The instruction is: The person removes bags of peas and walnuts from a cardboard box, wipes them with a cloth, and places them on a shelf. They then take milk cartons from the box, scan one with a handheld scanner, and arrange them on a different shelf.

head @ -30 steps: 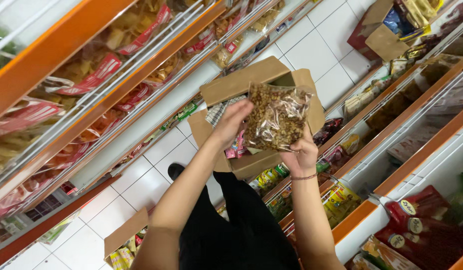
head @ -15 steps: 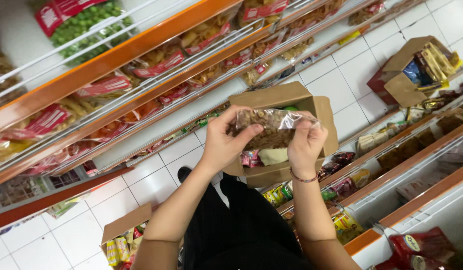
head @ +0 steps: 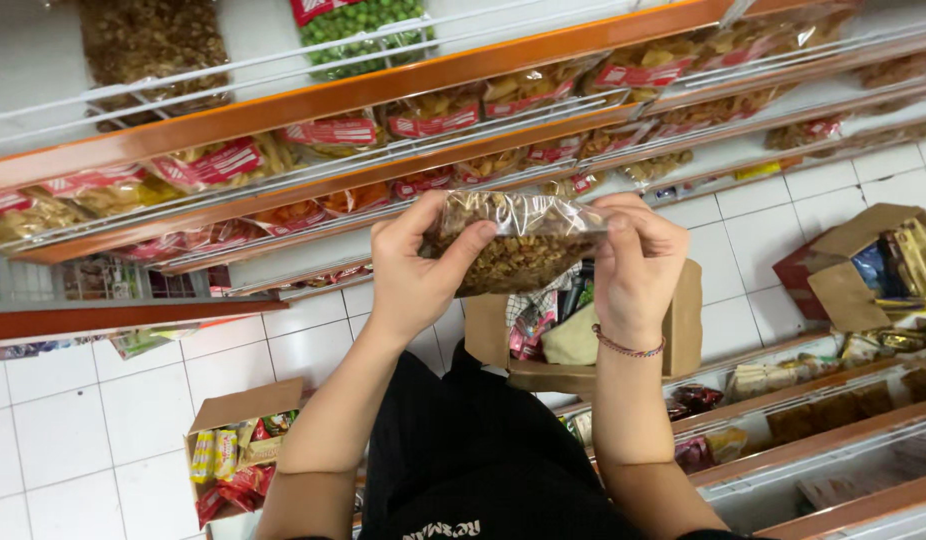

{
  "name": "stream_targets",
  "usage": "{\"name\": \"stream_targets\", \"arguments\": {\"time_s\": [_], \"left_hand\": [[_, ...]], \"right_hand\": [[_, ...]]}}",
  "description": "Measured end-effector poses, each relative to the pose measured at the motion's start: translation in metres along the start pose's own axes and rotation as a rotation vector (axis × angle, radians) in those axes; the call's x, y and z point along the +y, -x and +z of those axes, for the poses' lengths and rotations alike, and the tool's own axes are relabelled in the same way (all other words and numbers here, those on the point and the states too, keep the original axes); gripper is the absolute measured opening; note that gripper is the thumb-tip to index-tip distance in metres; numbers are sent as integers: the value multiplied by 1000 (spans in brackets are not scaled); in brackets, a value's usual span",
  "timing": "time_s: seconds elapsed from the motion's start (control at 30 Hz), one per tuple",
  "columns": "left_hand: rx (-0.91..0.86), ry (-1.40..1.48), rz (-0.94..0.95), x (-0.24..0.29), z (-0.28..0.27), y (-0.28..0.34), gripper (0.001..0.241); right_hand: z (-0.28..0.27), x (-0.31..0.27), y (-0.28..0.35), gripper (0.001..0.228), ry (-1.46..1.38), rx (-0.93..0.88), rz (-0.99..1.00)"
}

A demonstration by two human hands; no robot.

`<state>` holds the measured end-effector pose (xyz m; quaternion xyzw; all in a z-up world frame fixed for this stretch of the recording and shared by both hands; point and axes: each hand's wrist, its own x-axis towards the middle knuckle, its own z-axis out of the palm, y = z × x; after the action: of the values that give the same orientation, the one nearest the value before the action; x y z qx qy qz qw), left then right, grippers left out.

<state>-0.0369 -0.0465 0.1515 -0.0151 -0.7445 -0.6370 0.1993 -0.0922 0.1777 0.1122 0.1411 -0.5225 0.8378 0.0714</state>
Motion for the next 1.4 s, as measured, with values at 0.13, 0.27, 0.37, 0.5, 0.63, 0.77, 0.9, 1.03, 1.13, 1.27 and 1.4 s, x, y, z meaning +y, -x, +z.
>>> {"name": "stream_targets", "arguments": {"time_s": [0.13,0.27,0.37,0.5,0.63,0.77,0.9,1.03,1.13,1.27,1.4], "left_hand": [[40,6,129,1,-19,8,20],[119,-27,92,6,-24,22,18],[197,-15,94,9,-24,29,19],[278,358,15,10,-34,36,16],[371,364,-23,-2,-50,39,19],[401,299,-174,-17,-75,41,24],[139,726,-39,-24,-108,42,57],[-73,566,-84,-43,-121,21,68],[-262,588,-108,-56,-136,8,62],[-271,760,-170,-56,-164,6,43],[-105,686,-98,-37,-198,11,32]], "right_hand": [[21,-11,-9,17,344,-94,-153],[42,-7,-9,18,525,-67,-298],[51,6,-14,24,178,-187,-137],[50,28,-11,56,168,-544,165],[53,56,1,40,167,-565,287],[69,71,0,41,126,-587,334],[105,73,3,52,-164,-528,467],[146,85,15,54,-726,-612,722],[179,112,41,38,-1352,-750,917],[209,137,58,48,-1484,-706,1066],[231,138,45,51,-1232,-531,931]]}}
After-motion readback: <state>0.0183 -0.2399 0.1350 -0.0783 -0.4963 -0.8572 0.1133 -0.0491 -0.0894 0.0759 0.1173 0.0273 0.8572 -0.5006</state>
